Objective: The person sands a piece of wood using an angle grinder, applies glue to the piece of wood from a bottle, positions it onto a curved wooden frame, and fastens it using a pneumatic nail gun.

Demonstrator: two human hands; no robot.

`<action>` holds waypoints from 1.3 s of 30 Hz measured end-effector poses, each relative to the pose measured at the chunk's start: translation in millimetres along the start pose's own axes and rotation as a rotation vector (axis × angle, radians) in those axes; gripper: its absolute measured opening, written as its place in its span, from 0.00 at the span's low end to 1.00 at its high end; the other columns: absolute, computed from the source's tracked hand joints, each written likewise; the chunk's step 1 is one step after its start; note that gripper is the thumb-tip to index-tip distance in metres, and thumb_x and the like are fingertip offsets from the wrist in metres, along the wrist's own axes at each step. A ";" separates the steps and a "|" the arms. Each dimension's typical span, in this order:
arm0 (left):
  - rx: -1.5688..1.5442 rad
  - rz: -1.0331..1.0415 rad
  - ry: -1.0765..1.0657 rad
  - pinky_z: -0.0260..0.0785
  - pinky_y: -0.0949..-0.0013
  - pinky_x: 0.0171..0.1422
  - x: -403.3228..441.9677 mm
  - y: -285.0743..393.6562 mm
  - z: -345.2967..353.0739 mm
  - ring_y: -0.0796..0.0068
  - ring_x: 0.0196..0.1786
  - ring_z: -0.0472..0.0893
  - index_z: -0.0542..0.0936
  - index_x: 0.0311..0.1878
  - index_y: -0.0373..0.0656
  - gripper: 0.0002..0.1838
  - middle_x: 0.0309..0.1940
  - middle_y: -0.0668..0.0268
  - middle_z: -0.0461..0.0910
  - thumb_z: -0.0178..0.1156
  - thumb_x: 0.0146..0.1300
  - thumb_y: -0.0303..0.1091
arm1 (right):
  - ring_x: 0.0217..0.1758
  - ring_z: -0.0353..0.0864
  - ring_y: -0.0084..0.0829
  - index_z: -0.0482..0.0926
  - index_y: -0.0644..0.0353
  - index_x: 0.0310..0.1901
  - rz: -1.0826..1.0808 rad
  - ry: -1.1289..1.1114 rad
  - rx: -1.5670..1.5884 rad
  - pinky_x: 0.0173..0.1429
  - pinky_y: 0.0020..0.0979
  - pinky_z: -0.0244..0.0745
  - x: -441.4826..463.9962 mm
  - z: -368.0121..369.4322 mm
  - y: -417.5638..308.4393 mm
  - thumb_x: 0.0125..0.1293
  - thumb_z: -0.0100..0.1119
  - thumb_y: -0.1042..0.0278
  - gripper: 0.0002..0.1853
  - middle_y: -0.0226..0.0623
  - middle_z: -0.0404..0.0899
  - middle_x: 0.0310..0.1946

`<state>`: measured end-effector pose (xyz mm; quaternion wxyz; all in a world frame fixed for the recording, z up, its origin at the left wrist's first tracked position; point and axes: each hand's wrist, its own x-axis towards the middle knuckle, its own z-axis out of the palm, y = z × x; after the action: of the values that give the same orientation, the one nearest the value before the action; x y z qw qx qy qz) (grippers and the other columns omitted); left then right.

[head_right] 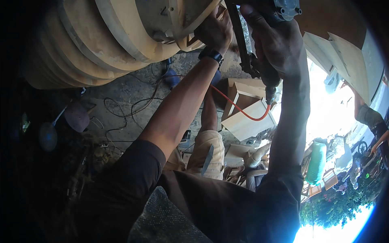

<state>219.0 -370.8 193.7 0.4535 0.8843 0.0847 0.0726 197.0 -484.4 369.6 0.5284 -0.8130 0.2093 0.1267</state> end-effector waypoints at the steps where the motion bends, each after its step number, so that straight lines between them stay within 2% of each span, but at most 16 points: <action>1: 0.030 0.059 0.037 0.79 0.51 0.45 -0.1 0.0 -1.3 0.50 0.39 0.87 0.85 0.46 0.41 0.17 0.36 0.54 0.87 0.67 0.67 0.46 | 0.14 0.66 0.19 0.84 0.61 0.52 0.001 -0.003 -0.002 0.24 0.28 0.58 -1.0 0.4 -3.1 0.77 0.61 0.49 0.20 0.27 0.69 0.12; 5: -0.070 0.017 -0.030 0.78 0.50 0.46 -0.5 2.1 -5.8 0.50 0.40 0.86 0.86 0.47 0.43 0.17 0.38 0.54 0.87 0.66 0.68 0.48 | 0.15 0.66 0.18 0.84 0.60 0.52 0.011 -0.009 -0.038 0.24 0.28 0.57 -4.3 1.4 -11.0 0.77 0.61 0.49 0.20 0.26 0.69 0.14; 7: 0.114 -0.006 0.025 0.80 0.52 0.48 -0.3 2.7 -0.1 0.51 0.39 0.88 0.87 0.50 0.40 0.20 0.36 0.55 0.89 0.64 0.67 0.48 | 0.15 0.66 0.18 0.84 0.61 0.52 0.011 -0.005 -0.046 0.24 0.28 0.57 -3.3 0.8 -10.1 0.77 0.61 0.50 0.19 0.26 0.70 0.14; 11: 0.042 -0.079 -0.006 0.80 0.53 0.48 -1.2 -4.6 6.0 0.50 0.38 0.88 0.87 0.49 0.41 0.20 0.35 0.54 0.89 0.65 0.66 0.49 | 0.15 0.65 0.18 0.84 0.60 0.53 -0.139 0.006 -0.071 0.23 0.27 0.56 -0.9 4.7 -4.7 0.78 0.61 0.53 0.18 0.26 0.70 0.15; 13: 0.054 -0.082 -0.045 0.77 0.51 0.47 -1.4 -4.9 6.0 0.52 0.42 0.86 0.85 0.46 0.46 0.20 0.40 0.58 0.86 0.67 0.67 0.55 | 0.14 0.65 0.18 0.83 0.60 0.53 -0.173 0.024 -0.070 0.22 0.27 0.55 -2.1 7.4 -1.8 0.78 0.61 0.54 0.17 0.26 0.70 0.15; 16: 0.045 -0.055 0.006 0.80 0.51 0.46 0.5 -0.7 2.4 0.49 0.37 0.88 0.87 0.47 0.45 0.17 0.34 0.56 0.89 0.63 0.68 0.48 | 0.14 0.65 0.18 0.83 0.60 0.55 -0.110 0.029 -0.014 0.21 0.26 0.55 -5.0 10.1 0.7 0.78 0.61 0.55 0.17 0.26 0.70 0.15; 18: 0.102 -0.053 -0.013 0.79 0.50 0.47 0.4 -0.2 -1.3 0.49 0.38 0.87 0.87 0.48 0.46 0.17 0.35 0.56 0.89 0.63 0.68 0.48 | 0.13 0.66 0.18 0.82 0.61 0.57 -0.116 0.027 0.036 0.20 0.26 0.55 -8.1 12.7 -2.6 0.77 0.62 0.58 0.16 0.26 0.69 0.14; 21: 0.175 0.003 -0.072 0.79 0.50 0.48 -0.3 -3.1 -3.6 0.48 0.43 0.87 0.85 0.55 0.49 0.19 0.41 0.56 0.88 0.62 0.69 0.50 | 0.20 0.73 0.19 0.83 0.60 0.57 -0.142 -0.003 0.037 0.25 0.27 0.65 -3.5 9.6 4.6 0.76 0.64 0.60 0.16 0.27 0.75 0.22; 22: 0.122 0.057 -0.018 0.77 0.49 0.48 -2.7 -10.3 2.2 0.49 0.44 0.85 0.86 0.49 0.44 0.19 0.39 0.52 0.86 0.64 0.69 0.50 | 0.22 0.75 0.19 0.83 0.59 0.58 -0.145 -0.012 0.026 0.26 0.28 0.69 -4.9 7.3 6.0 0.75 0.65 0.61 0.16 0.28 0.77 0.24; 23: -0.033 0.201 0.036 0.79 0.59 0.51 -6.5 -42.8 24.5 0.58 0.44 0.88 0.80 0.64 0.46 0.22 0.43 0.59 0.89 0.63 0.69 0.43 | 0.37 0.83 0.24 0.84 0.61 0.57 -0.260 0.024 0.006 0.42 0.32 0.79 -5.2 8.3 2.4 0.74 0.66 0.62 0.16 0.32 0.85 0.35; 24: -0.027 0.163 -0.055 0.78 0.61 0.49 -3.5 -43.9 20.5 0.60 0.44 0.88 0.80 0.63 0.46 0.23 0.42 0.59 0.89 0.64 0.68 0.45 | 0.49 0.85 0.29 0.83 0.61 0.58 -0.230 -0.026 0.058 0.56 0.34 0.79 -4.1 6.7 4.9 0.73 0.67 0.63 0.17 0.36 0.88 0.46; 26: -0.016 0.108 -0.183 0.78 0.63 0.48 0.2 -44.9 16.1 0.61 0.44 0.89 0.80 0.63 0.45 0.25 0.41 0.59 0.89 0.64 0.67 0.46 | 0.46 0.87 0.42 0.86 0.55 0.54 -0.295 0.002 0.081 0.55 0.40 0.79 -0.5 8.3 9.7 0.68 0.68 0.54 0.18 0.48 0.88 0.43; 27: -0.037 0.093 -0.192 0.78 0.63 0.49 -2.3 -40.3 19.9 0.61 0.44 0.88 0.80 0.63 0.45 0.25 0.41 0.59 0.88 0.64 0.67 0.46 | 0.48 0.87 0.48 0.85 0.58 0.53 -0.255 0.006 0.054 0.56 0.42 0.80 -8.3 3.5 -2.4 0.67 0.67 0.58 0.17 0.51 0.88 0.43; 28: -0.051 0.074 -0.197 0.78 0.63 0.49 -4.2 -40.3 20.5 0.61 0.44 0.88 0.80 0.63 0.44 0.25 0.41 0.58 0.88 0.64 0.67 0.46 | 0.50 0.86 0.38 0.83 0.61 0.56 -0.287 -0.034 0.080 0.58 0.39 0.78 -5.4 3.0 2.3 0.70 0.68 0.55 0.20 0.46 0.88 0.46; 33: -0.040 0.004 -0.209 0.79 0.62 0.49 -8.7 -36.2 15.2 0.60 0.45 0.88 0.79 0.64 0.44 0.25 0.43 0.58 0.88 0.63 0.68 0.45 | 0.49 0.87 0.45 0.82 0.64 0.53 -0.240 -0.083 0.059 0.56 0.41 0.79 -10.3 -1.6 -4.5 0.71 0.64 0.60 0.17 0.48 0.87 0.44; 39: -0.032 -0.017 -0.206 0.79 0.62 0.50 -9.0 -27.3 13.7 0.60 0.47 0.88 0.79 0.64 0.43 0.25 0.44 0.57 0.87 0.62 0.68 0.44 | 0.49 0.88 0.42 0.82 0.65 0.52 -0.233 -0.069 0.103 0.56 0.40 0.80 -12.4 -3.3 -5.7 0.72 0.62 0.61 0.16 0.48 0.87 0.45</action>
<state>210.7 -367.9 163.0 0.4744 0.8789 0.0438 -0.0211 188.7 -482.9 380.9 0.5875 -0.7987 0.1013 0.0816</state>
